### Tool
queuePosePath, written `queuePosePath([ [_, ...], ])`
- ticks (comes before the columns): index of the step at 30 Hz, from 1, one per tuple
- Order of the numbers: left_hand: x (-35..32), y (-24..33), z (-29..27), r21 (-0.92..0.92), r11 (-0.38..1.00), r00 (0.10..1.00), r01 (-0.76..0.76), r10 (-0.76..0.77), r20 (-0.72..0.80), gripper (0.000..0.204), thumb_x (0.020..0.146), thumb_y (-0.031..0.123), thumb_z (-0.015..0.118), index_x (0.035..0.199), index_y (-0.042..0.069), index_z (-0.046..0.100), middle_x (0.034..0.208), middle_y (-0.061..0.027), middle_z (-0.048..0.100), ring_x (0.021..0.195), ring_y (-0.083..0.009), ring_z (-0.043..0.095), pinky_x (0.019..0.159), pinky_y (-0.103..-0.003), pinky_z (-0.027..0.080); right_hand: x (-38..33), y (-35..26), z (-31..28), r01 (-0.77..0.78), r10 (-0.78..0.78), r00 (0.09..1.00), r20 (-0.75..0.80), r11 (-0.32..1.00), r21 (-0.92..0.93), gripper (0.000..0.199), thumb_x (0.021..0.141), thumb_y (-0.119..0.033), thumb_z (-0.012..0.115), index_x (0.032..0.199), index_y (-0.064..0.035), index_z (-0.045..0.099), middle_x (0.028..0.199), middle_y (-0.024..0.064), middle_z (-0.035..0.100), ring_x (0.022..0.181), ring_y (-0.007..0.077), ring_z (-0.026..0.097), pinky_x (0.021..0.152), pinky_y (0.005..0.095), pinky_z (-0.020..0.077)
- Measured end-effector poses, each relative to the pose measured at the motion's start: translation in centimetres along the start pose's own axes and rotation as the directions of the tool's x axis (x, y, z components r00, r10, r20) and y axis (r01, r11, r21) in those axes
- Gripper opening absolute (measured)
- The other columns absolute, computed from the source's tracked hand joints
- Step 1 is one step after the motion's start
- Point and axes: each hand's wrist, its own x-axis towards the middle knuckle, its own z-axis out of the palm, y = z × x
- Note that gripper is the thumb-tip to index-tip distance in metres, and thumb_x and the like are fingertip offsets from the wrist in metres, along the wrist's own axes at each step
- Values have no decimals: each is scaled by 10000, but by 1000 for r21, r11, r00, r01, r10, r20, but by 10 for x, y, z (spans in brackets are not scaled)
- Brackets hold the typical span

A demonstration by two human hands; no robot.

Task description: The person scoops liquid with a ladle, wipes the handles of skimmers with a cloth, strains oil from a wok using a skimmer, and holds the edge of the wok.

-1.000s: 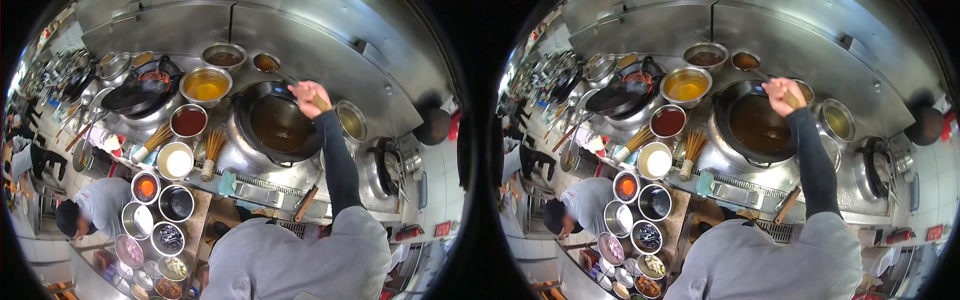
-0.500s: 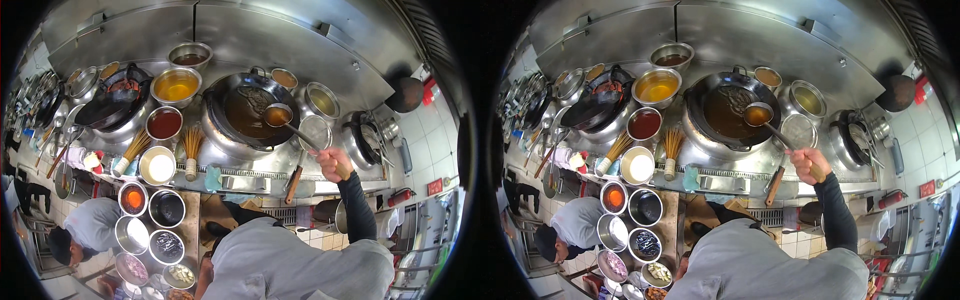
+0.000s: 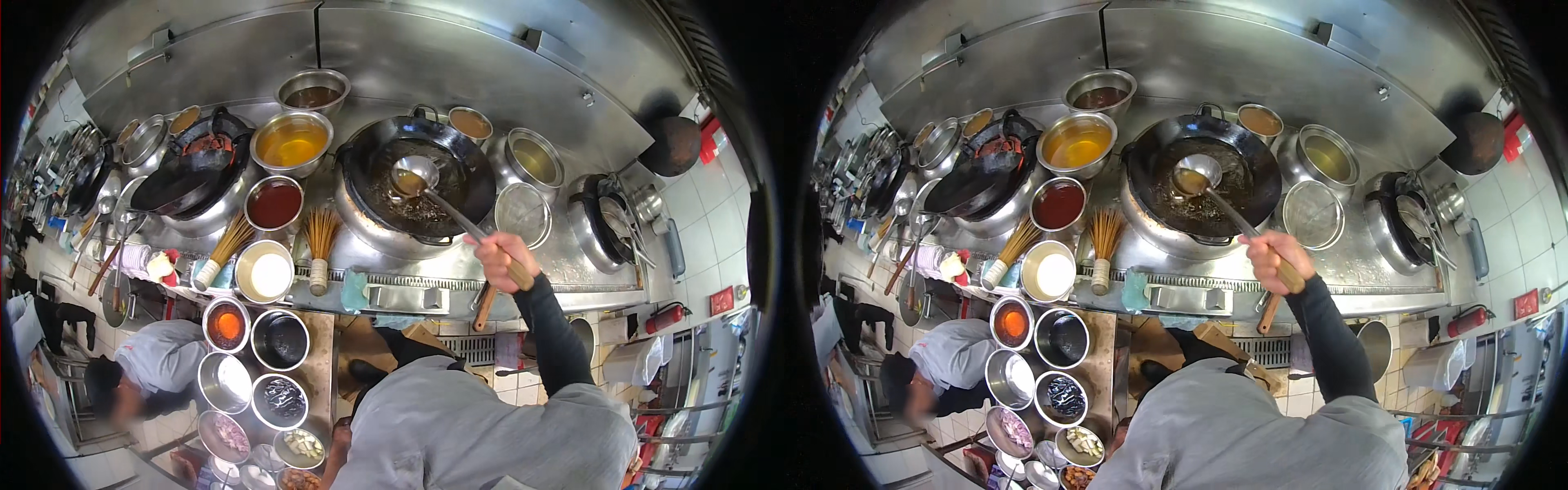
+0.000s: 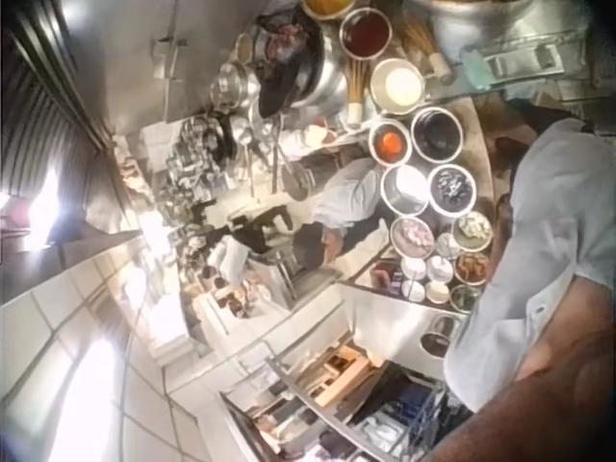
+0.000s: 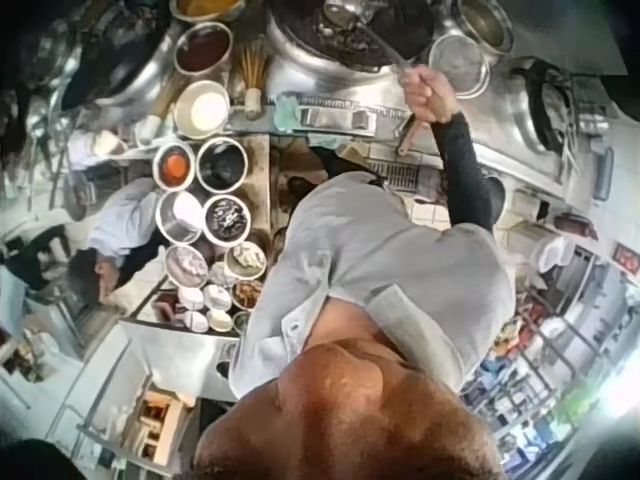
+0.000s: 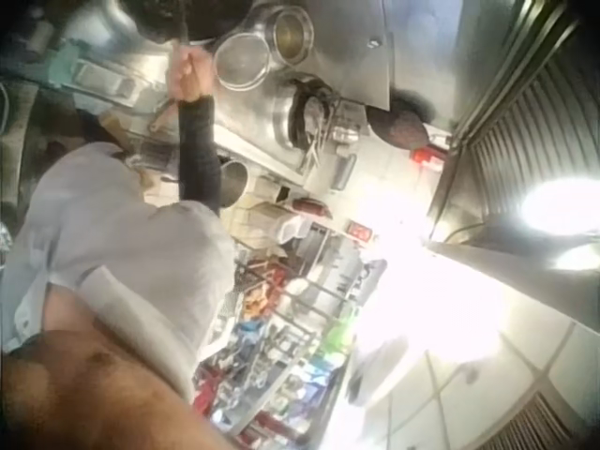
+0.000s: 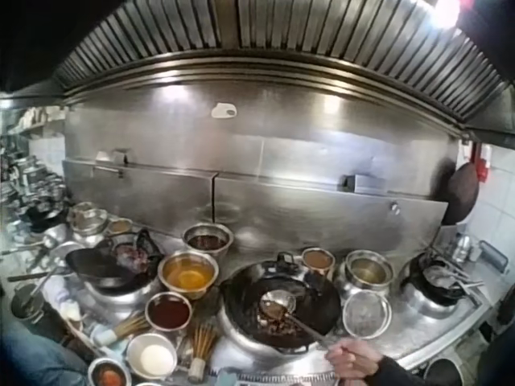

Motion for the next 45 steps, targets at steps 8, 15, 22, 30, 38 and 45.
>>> queuePosePath([
  [8,37,41,-7,-86,996,993,31,-21,118,262,881,44,423,959,56,673,889,-113,689,797,-190,660,670,-296,514,70,-56,-16,239,-293,949,-114,908,-345,173,925,-107,528,758,-61,538,619,-1,523,473,106,494,452,288,426],
  [15,79,59,11,-183,981,962,65,-13,273,202,895,52,466,960,49,657,835,-103,666,750,-193,651,607,-307,512,-11,-27,-36,138,-635,740,-222,466,-874,154,881,-98,568,759,-22,513,611,53,524,413,180,530,391,366,467],
  [22,94,36,37,-262,953,926,152,-44,375,144,909,60,509,960,42,642,782,-93,643,703,-196,641,544,-319,510,-72,33,7,113,-555,783,-280,569,-814,65,883,-62,552,915,-12,525,665,43,545,401,147,512,367,311,428],
  [30,130,94,63,-311,853,864,418,-267,427,195,929,43,449,1050,76,599,760,-97,620,663,-207,618,522,-317,504,-50,25,-4,226,-648,751,-126,431,-873,621,888,-40,598,1457,62,371,672,23,559,418,126,504,393,288,417],
  [38,183,220,87,-479,700,837,529,-338,430,549,936,44,535,1425,207,345,953,-80,664,776,-196,661,640,-331,555,-118,6,-97,217,-936,332,-118,197,-956,681,865,-59,613,1489,25,355,644,29,545,441,120,507,392,278,431],
  [45,249,262,141,-642,494,810,586,-354,467,425,975,152,580,1351,229,398,1007,-94,678,880,-236,688,769,-423,573,-187,42,-243,-171,-963,98,-252,233,-957,609,799,-109,616,1358,93,488,930,275,685,844,319,715,739,410,542],
])
